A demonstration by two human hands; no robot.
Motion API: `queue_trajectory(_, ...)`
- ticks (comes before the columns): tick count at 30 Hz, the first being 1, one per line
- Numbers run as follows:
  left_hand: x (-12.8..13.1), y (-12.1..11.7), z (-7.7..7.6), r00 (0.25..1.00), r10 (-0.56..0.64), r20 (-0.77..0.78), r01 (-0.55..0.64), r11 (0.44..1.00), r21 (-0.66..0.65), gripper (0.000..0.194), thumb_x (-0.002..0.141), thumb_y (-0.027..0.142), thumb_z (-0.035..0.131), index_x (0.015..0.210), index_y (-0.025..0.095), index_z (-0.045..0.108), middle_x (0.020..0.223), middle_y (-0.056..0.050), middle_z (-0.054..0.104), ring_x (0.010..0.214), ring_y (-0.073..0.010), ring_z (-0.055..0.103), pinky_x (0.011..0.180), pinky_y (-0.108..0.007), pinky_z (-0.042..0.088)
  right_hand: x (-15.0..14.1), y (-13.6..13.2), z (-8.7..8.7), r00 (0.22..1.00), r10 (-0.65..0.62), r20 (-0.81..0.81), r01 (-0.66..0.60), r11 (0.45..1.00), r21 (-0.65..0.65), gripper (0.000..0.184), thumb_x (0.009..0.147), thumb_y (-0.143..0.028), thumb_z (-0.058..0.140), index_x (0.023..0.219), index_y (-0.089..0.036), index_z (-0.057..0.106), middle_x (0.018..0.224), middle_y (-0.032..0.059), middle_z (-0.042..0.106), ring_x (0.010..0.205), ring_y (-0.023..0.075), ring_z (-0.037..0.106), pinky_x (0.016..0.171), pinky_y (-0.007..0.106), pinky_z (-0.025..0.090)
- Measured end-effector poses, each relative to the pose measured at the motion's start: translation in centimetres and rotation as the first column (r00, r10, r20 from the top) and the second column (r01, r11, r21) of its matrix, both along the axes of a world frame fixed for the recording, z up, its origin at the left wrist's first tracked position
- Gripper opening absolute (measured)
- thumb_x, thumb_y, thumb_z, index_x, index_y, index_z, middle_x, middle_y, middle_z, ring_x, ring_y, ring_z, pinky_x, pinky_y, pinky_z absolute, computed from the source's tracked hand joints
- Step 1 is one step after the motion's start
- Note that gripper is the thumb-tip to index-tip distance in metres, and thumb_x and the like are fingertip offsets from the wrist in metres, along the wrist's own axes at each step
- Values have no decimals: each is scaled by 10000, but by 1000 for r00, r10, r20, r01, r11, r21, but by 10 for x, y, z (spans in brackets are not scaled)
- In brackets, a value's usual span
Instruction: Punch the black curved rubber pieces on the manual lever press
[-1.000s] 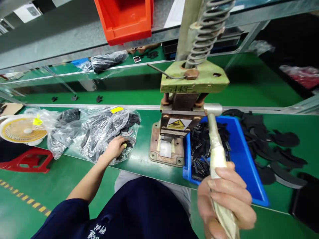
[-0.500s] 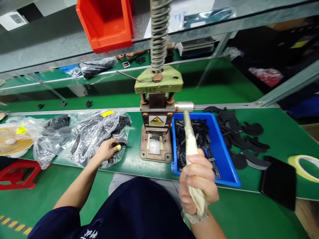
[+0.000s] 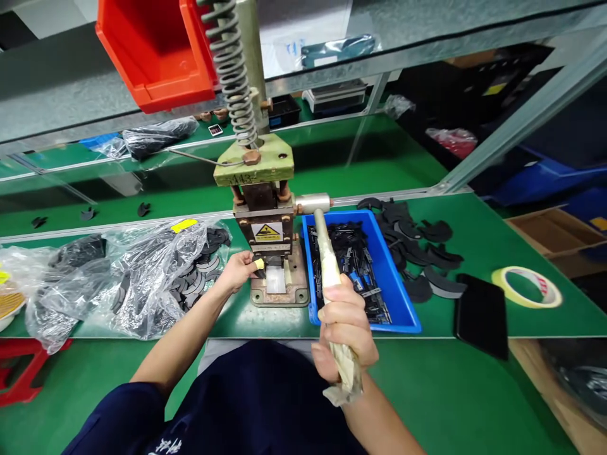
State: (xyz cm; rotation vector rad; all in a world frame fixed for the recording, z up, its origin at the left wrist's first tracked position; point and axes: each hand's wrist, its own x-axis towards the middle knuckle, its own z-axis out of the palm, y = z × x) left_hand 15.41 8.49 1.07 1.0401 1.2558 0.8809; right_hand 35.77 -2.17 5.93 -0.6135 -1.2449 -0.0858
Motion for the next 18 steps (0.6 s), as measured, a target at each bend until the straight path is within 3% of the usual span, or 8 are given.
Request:
queue_trajectory(11, 6, 9, 6, 991, -6, -131, -26, 971, -239, 443, 625, 238, 900, 584, 147, 468, 459, 86, 443, 357, -47, 478, 405, -166, 484, 0, 0, -2, 1000, -3, -7, 3, 1000, 1, 181, 717, -214, 624, 710, -235, 443, 705, -31, 520, 756, 201, 561, 897, 540, 481)
queue_trajectory(15, 10, 11, 9, 986, -17, -163, -48, 922, -385, 375, 682, 208, 857, 594, 149, 497, 483, 36, 550, 388, -74, 535, 438, -176, 510, -4, 3, 0, 999, -3, -42, 4, 1000, 19, 189, 725, -235, 612, 695, -235, 425, 684, -39, 495, 740, 194, 549, 869, 514, 479)
queue_trajectory(18, 11, 13, 7, 986, -17, -166, -56, 903, -426, 339, 645, 196, 865, 617, 156, 530, 536, -1, 621, 455, -126, 607, 459, -217, 533, -4, 2, 0, 998, 16, -59, -15, 999, 29, 181, 729, -247, 616, 705, -233, 437, 696, -37, 504, 761, 198, 552, 879, 517, 472)
